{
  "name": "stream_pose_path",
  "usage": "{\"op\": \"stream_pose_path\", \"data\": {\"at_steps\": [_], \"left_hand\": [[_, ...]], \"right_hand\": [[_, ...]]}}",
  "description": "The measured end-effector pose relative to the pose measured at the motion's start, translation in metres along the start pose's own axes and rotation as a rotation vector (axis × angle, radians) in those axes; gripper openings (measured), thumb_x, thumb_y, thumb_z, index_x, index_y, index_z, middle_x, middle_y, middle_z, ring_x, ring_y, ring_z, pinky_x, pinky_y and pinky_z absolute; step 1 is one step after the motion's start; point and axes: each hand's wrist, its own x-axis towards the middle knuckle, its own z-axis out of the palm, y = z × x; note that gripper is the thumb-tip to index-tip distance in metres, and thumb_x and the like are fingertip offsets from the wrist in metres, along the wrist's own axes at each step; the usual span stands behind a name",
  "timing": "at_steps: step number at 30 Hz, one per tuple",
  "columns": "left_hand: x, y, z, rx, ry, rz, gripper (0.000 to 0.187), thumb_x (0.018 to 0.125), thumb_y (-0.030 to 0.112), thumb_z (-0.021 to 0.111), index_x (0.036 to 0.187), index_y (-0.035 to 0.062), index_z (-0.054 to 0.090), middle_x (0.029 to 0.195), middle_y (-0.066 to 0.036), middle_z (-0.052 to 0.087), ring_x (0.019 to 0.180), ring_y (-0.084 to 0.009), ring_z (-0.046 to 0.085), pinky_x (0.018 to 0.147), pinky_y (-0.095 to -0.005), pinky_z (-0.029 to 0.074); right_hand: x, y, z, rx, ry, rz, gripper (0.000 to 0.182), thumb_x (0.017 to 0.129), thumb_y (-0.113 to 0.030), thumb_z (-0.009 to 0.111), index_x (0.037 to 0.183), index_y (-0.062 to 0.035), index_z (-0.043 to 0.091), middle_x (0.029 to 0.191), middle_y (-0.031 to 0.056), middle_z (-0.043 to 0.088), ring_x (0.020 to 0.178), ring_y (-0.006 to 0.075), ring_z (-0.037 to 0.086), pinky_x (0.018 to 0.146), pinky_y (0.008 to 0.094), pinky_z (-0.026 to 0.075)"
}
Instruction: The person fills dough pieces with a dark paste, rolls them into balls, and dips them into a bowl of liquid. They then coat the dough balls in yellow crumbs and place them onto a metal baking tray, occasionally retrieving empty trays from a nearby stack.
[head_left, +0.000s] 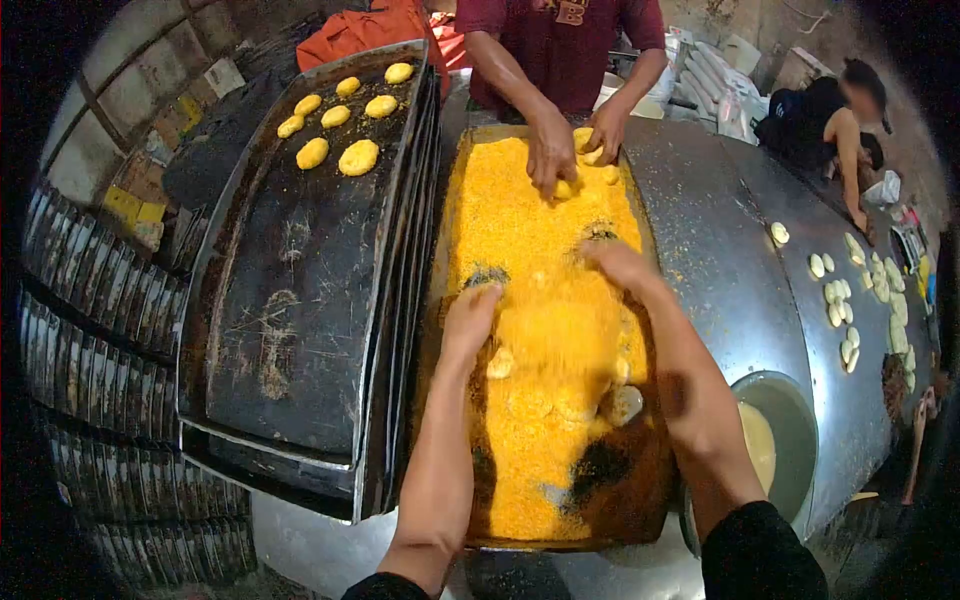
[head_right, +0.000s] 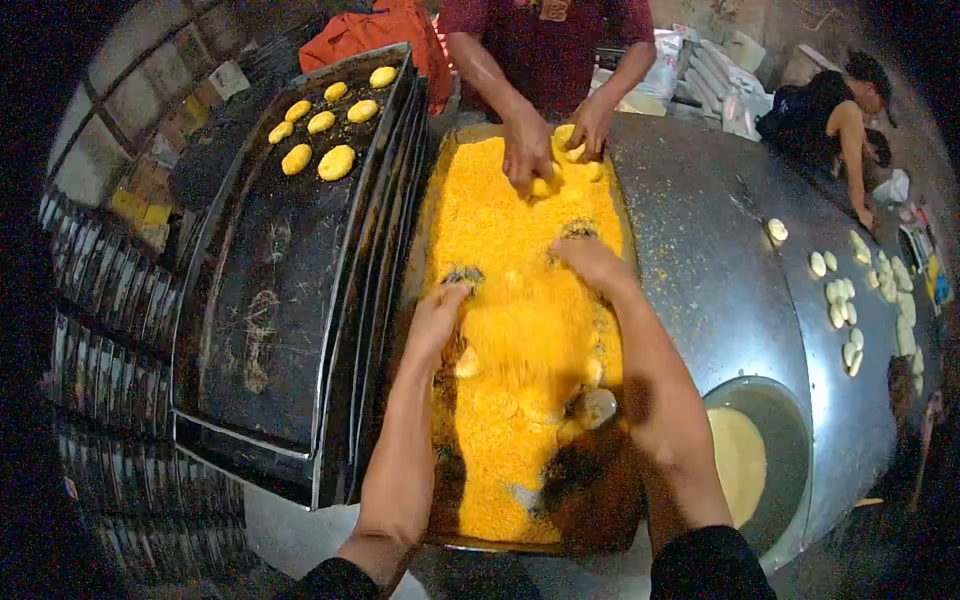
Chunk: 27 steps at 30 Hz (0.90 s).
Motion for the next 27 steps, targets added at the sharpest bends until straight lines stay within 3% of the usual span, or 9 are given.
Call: {"op": "stream_pose_path", "data": {"at_steps": [2,8,10,14,16,18,21,25,27], "left_hand": [[-0.002,-0.015,0.021,-0.022,0.015,0.046,0.058,0.093,0.038,0.052,0.140,0.0058,0.038,0.135,-0.018,0.048,0.120,-0.0266,0.050,0.100,-0.0396,0.040],[-0.035,0.005,0.019,-0.668,-0.475,-0.054,0.067,0.089,0.048,0.055,0.138,0.0038,0.040,0.136,-0.020,0.047,0.118,-0.0288,0.052,0.100,-0.0413,0.039],[-0.058,0.012,0.007,-0.057,-0.150,0.013,0.065,0.090,0.045,0.054,0.136,0.0008,0.042,0.133,-0.020,0.050,0.115,-0.0286,0.054,0.098,-0.0417,0.041],[-0.069,-0.049,0.015,-0.031,0.066,0.053,0.060,0.091,0.041,0.054,0.133,-0.0007,0.044,0.125,-0.020,0.056,0.108,-0.0282,0.058,0.094,-0.0432,0.043],[-0.074,-0.037,0.033,-0.263,-0.040,0.054,0.062,0.091,0.041,0.054,0.134,-0.0011,0.043,0.129,-0.022,0.052,0.113,-0.0292,0.055,0.097,-0.0430,0.041],[-0.074,-0.024,0.029,-0.660,-0.384,-0.028,0.067,0.090,0.046,0.053,0.135,-0.0027,0.040,0.137,-0.025,0.042,0.126,-0.0324,0.044,0.105,-0.0435,0.034],[-0.083,-0.018,0.021,-0.265,-0.200,-0.098,0.071,0.090,0.051,0.050,0.134,-0.0038,0.041,0.138,-0.026,0.039,0.130,-0.0342,0.038,0.107,-0.0439,0.031],[-0.135,-0.049,-0.018,0.295,0.019,0.155,0.072,0.090,0.052,0.047,0.138,-0.0015,0.039,0.142,-0.026,0.035,0.134,-0.0352,0.033,0.110,-0.0444,0.026],[-0.130,-0.087,0.001,0.135,0.080,0.032,0.070,0.090,0.052,0.048,0.137,-0.0004,0.041,0.142,-0.025,0.036,0.133,-0.0347,0.034,0.110,-0.0443,0.025]], "right_hand": [[-0.028,0.005,0.023,-0.026,-0.062,-0.144,0.070,0.086,-0.057,0.054,0.134,-0.0068,0.049,0.135,0.0158,0.050,0.129,0.0281,0.042,0.105,0.0366,0.033],[-0.110,-0.045,0.041,0.313,0.052,0.118,0.070,0.091,-0.055,0.046,0.140,-0.0062,0.038,0.142,0.0143,0.042,0.129,0.0356,0.039,0.106,0.0414,0.032],[-0.093,0.006,0.030,0.253,0.099,0.113,0.067,0.093,-0.053,0.043,0.138,-0.0029,0.041,0.140,0.0174,0.043,0.128,0.0318,0.043,0.104,0.0404,0.035],[-0.106,0.049,0.077,-0.258,0.196,0.059,0.065,0.095,-0.051,0.041,0.133,0.0025,0.044,0.135,0.0199,0.048,0.120,0.0284,0.051,0.102,0.0396,0.037],[-0.076,0.085,0.118,0.224,0.421,-0.217,0.057,0.095,-0.046,0.045,0.122,0.0037,0.054,0.117,0.0168,0.060,0.100,0.0250,0.061,0.089,0.0353,0.048],[-0.132,0.015,0.102,0.643,0.271,-0.088,0.055,0.096,-0.046,0.045,0.122,0.0021,0.054,0.116,0.0161,0.060,0.099,0.0239,0.062,0.086,0.0340,0.050],[-0.141,0.025,0.083,1.031,0.111,0.027,0.051,0.095,-0.045,0.047,0.122,-0.0013,0.053,0.113,0.0162,0.061,0.096,0.0221,0.063,0.074,0.0333,0.054],[-0.211,0.042,0.100,-0.176,0.371,0.141,0.052,0.096,-0.041,0.042,0.129,-0.0009,0.049,0.129,0.0208,0.052,0.113,0.0316,0.055,0.099,0.0434,0.041],[-0.198,0.080,0.144,-0.541,0.275,0.176,0.057,0.096,-0.045,0.041,0.133,-0.0032,0.046,0.134,0.0228,0.047,0.123,0.0332,0.046,0.104,0.0445,0.034]]}}
